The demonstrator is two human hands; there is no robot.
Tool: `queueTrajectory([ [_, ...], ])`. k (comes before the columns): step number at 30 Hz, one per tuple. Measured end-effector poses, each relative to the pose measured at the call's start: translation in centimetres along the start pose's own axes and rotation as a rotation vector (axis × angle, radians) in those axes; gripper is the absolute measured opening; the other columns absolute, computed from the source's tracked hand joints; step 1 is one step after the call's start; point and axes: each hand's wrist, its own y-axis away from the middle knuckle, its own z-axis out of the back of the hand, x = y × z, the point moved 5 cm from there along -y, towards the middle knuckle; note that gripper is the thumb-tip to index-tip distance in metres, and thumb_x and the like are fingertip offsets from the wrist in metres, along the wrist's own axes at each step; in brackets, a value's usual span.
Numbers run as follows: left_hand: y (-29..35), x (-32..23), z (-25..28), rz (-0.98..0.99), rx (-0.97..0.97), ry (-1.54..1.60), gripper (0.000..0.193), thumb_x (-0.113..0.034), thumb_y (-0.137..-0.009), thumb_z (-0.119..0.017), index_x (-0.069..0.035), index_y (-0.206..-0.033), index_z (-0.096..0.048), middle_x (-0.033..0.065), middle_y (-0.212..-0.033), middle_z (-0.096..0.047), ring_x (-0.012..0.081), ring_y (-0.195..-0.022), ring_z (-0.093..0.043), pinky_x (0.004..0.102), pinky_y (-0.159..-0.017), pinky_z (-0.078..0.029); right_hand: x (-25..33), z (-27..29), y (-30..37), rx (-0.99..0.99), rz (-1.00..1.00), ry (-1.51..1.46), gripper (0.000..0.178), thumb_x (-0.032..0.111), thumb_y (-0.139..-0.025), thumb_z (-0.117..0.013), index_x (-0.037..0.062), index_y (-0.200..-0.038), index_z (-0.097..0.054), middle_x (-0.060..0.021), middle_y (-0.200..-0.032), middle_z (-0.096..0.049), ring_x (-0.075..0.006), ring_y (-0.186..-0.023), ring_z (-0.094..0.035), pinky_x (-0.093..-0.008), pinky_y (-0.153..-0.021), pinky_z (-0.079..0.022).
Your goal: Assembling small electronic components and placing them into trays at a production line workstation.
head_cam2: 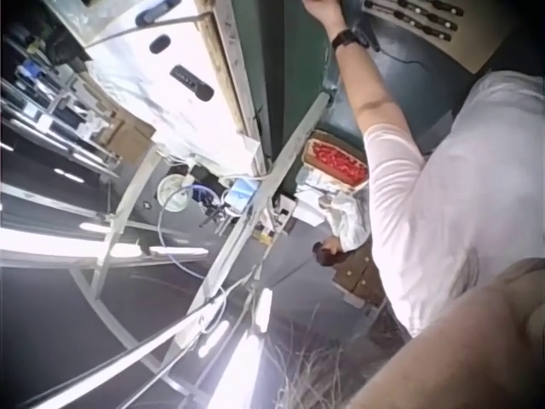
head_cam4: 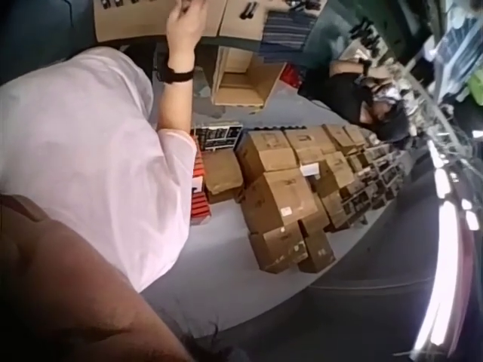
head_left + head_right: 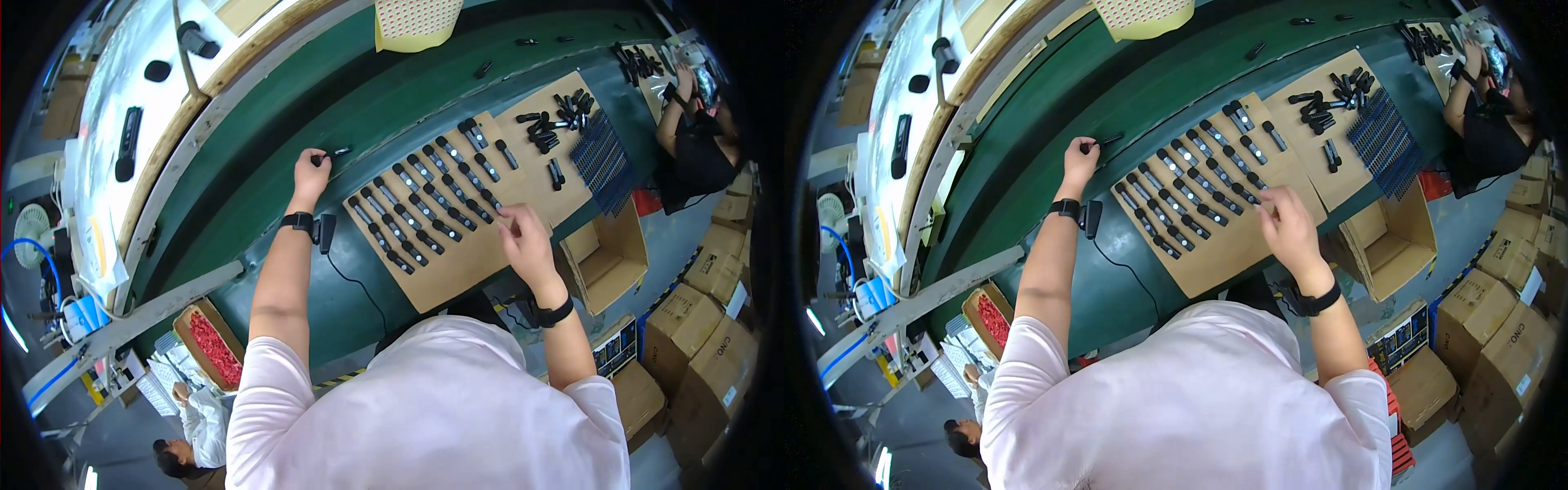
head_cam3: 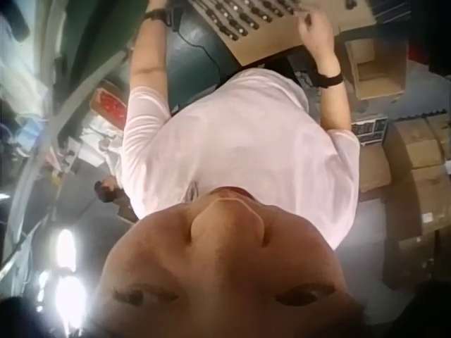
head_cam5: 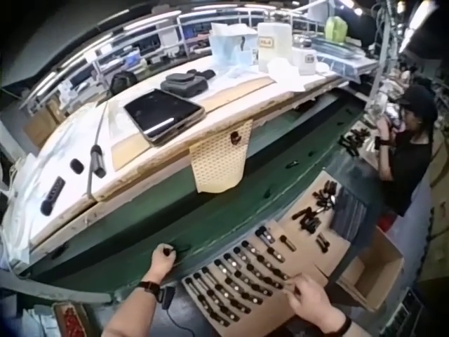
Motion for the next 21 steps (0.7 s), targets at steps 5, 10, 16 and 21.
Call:
queueTrajectory([
  [5,5.1,-3.6,5.2,-0.056,-0.1,0.044,0.012,-0.007,-0.08,-0.065,-0.001,-0.09,-0.062,0.0043,-0.075,-0.061,0.0123,-0.069,-0.056,0.0263,-0.068,-0.047,5.7,-2.1,-1.2,0.066,0.155,-0.227,0.026,0.002,-0.079,-0.065,0.0044,-0.105,-0.059,-0.0096,-0.096,-0.056,-0.0196,-0.076,-0.056,-0.0295,-0.066,-0.047],
  [10,15.3,-14.6,7.3,-0.129,0.006,0.349,0.012,0.003,-0.08,-0.061,-0.001,-0.091,-0.06,0.0009,-0.084,-0.059,0.0074,-0.075,-0.052,0.022,-0.07,-0.044,10.7,-1.7,-1.1,0.085,0.294,-0.28,0.03,0.003,-0.077,-0.068,0.0047,-0.106,-0.059,-0.0103,-0.103,-0.056,-0.021,-0.082,-0.056,-0.0308,-0.074,-0.048],
  [16,23.0,-22.2,9.5,-0.249,0.119,0.619,0.02,0.008,-0.077,-0.061,-0.001,-0.094,-0.057,0.004,-0.092,-0.058,0.0059,-0.069,-0.048,0.02,-0.065,-0.041,15.9,-1.2,1.0,0.156,0.433,-0.525,0.033,0.004,-0.073,-0.071,0.0029,-0.104,-0.06,-0.0105,-0.101,-0.059,-0.0229,-0.085,-0.057,-0.0335,-0.077,-0.046],
  [21,24.8,-24.1,10.1,-0.353,0.129,0.673,0.023,0.01,-0.076,-0.061,-0.001,-0.096,-0.056,0.0056,-0.093,-0.057,0.0058,-0.067,-0.046,0.0196,-0.062,-0.04,16.8,0.3,2.5,0.159,0.52,-0.478,0.03,0.003,-0.072,-0.072,0.0025,-0.1,-0.062,-0.0098,-0.09,-0.062,-0.0245,-0.081,-0.058,-0.0336,-0.073,-0.045],
])
